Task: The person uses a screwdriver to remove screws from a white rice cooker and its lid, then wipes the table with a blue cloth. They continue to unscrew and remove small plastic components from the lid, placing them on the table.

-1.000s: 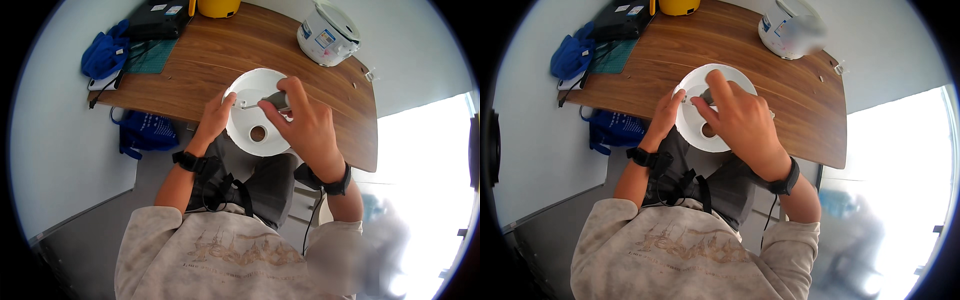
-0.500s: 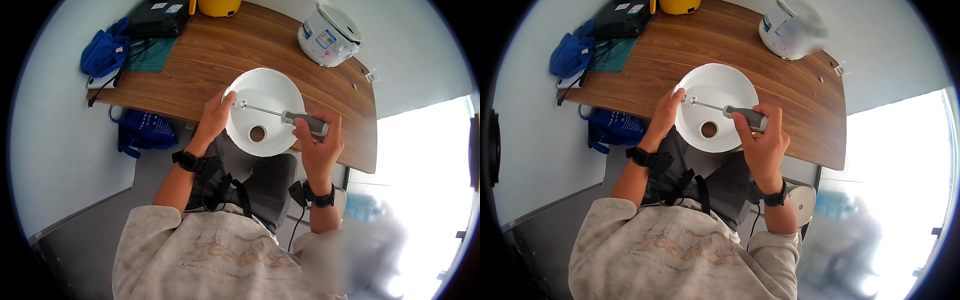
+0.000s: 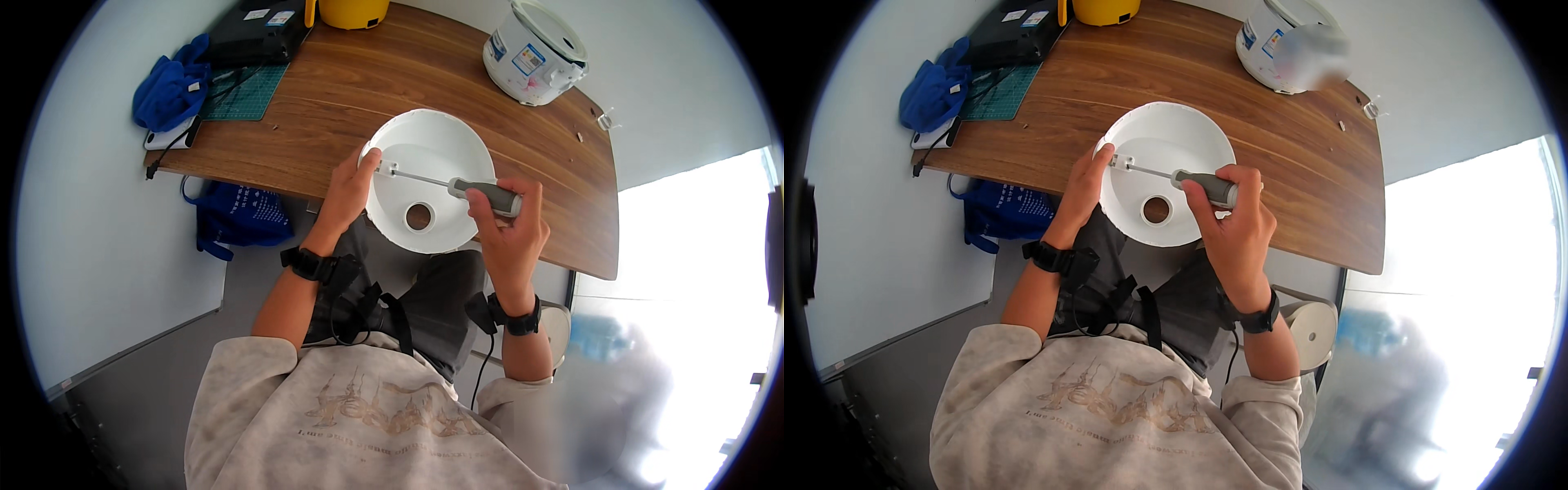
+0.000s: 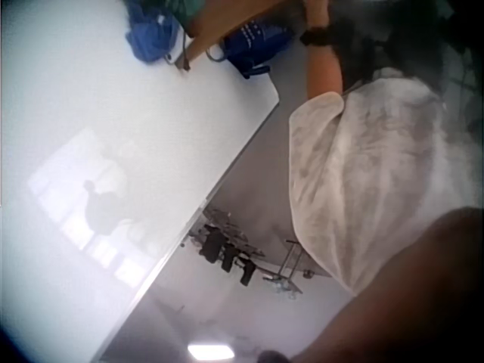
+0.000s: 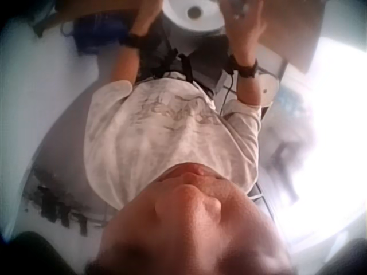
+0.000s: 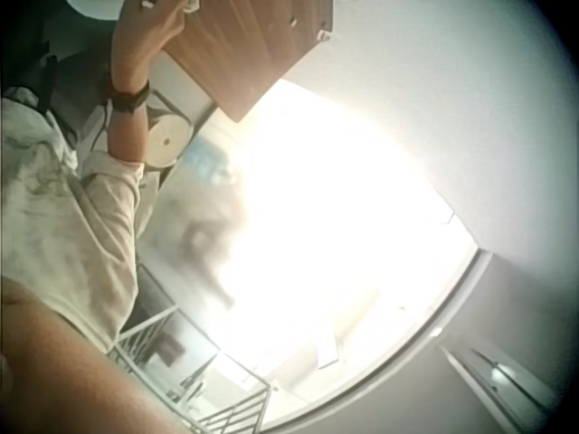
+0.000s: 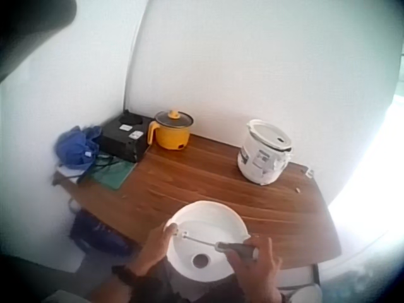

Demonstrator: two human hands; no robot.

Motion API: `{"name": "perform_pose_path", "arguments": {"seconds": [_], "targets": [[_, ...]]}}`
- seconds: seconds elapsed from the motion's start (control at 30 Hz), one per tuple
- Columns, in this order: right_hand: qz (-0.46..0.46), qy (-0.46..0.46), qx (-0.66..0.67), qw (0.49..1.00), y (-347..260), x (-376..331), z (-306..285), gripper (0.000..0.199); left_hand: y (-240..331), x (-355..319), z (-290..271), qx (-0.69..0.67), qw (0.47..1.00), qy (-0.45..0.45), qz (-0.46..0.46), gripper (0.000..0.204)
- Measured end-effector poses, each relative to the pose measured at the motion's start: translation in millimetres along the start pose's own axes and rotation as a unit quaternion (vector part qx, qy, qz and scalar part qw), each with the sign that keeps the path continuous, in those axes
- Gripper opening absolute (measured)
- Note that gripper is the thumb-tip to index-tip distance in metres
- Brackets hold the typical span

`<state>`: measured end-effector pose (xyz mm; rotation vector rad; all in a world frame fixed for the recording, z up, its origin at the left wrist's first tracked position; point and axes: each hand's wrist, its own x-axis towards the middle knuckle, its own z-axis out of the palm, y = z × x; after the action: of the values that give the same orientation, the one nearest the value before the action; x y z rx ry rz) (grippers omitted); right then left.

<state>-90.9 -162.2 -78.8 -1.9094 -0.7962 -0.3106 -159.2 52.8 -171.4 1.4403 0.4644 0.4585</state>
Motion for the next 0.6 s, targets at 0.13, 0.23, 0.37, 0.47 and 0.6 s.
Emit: {"name": "perform_pose_path", "arguments": {"seconds": [0.13,0.23,0.37,0.47,0.6], "targets": [[-0.028,-0.024,-0.05,0.998,-17.2,-0.4,-3.7,0.036,-3.0,0.5,-0.4,0.009,1.0,0.006,0.014,0.051],[-0.067,-0.033,-0.048,0.996,-21.7,0.9,-3.7,0.035,-3.9,1.2,0.0,0.002,1.0,0.006,0.015,0.051],[-0.017,-0.052,0.04,0.998,-28.2,6.3,0.1,0.032,-4.4,1.2,-0.6,-0.002,1.0,0.001,0.012,0.05],[-0.006,-0.077,0.053,0.996,-36.8,13.6,-1.0,0.031,-2.6,0.7,-0.1,0.002,1.0,-0.003,0.008,0.05],[-0.148,-0.063,-0.046,0.986,-39.2,24.4,2.0,0.029,-1.4,0.1,-1.0,0.004,1.0,-0.002,-0.008,0.05]]}}
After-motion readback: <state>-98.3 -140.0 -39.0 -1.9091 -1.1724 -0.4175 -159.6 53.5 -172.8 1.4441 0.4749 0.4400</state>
